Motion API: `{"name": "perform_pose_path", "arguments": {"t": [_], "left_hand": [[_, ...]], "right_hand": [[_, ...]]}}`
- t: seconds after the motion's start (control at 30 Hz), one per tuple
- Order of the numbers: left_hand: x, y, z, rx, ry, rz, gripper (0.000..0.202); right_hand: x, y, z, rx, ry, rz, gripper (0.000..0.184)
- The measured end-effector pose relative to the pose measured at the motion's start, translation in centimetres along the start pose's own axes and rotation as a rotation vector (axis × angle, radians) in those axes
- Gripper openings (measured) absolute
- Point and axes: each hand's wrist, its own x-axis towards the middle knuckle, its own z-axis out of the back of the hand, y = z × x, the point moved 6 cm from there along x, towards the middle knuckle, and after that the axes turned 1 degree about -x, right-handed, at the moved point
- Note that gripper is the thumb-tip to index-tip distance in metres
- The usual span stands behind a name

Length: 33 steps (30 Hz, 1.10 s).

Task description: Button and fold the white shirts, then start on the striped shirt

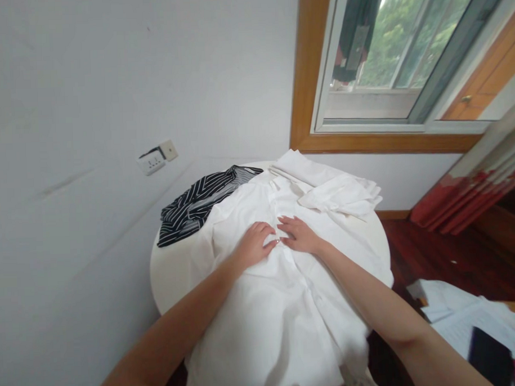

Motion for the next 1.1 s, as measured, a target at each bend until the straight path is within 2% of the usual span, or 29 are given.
{"name": "perform_pose_path", "arguments": {"t": [0.13,0.27,0.43,0.53,0.63,0.7,0.77,0.87,0.93,1.1], "left_hand": [[-1.8,-1.2,0.8,-0.074,0.061,-0.111,0.015],[-2.7,-2.1,1.5,-0.117,0.138,-0.138,0.018],[-2.6,-2.0,1.6,-0.093,0.148,-0.108,0.020],[-2.7,-1.8,1.4,-0.064,0.147,-0.107,0.022],[-3.5,-2.2,1.5,-0.016,0.174,-0.131,0.033],[-4.4,-2.8,1.6,0.004,0.241,-0.168,0.046],[-5.5,-3.3,1.6,0.012,0.335,-0.197,0.054],[-6.8,-3.6,1.9,0.015,0.435,-0.213,0.055],[-7.1,-3.6,2.1,0.012,0.469,-0.219,0.055],[-7.1,-3.7,2.4,-0.025,0.515,-0.208,0.068]], "right_hand": [[-0.3,0.5,0.2,-0.067,0.004,-0.009,0.056],[-0.2,0.9,0.5,-0.055,-0.037,-0.024,0.045],[0.8,1.5,0.4,0.063,-0.083,-0.209,0.032],[1.2,1.9,0.6,0.044,-0.146,-0.264,0.018],[1.3,1.7,1.1,0.016,-0.226,-0.291,0.015],[1.4,1.2,1.1,0.005,-0.250,-0.302,0.015],[1.6,0.8,1.0,-0.007,-0.255,-0.286,0.016],[1.9,0.3,0.6,-0.011,-0.256,-0.246,0.022],[1.7,-0.1,0.4,-0.001,-0.231,-0.183,0.029],[0.0,-0.6,0.6,-0.064,-0.072,0.043,0.043]]}}
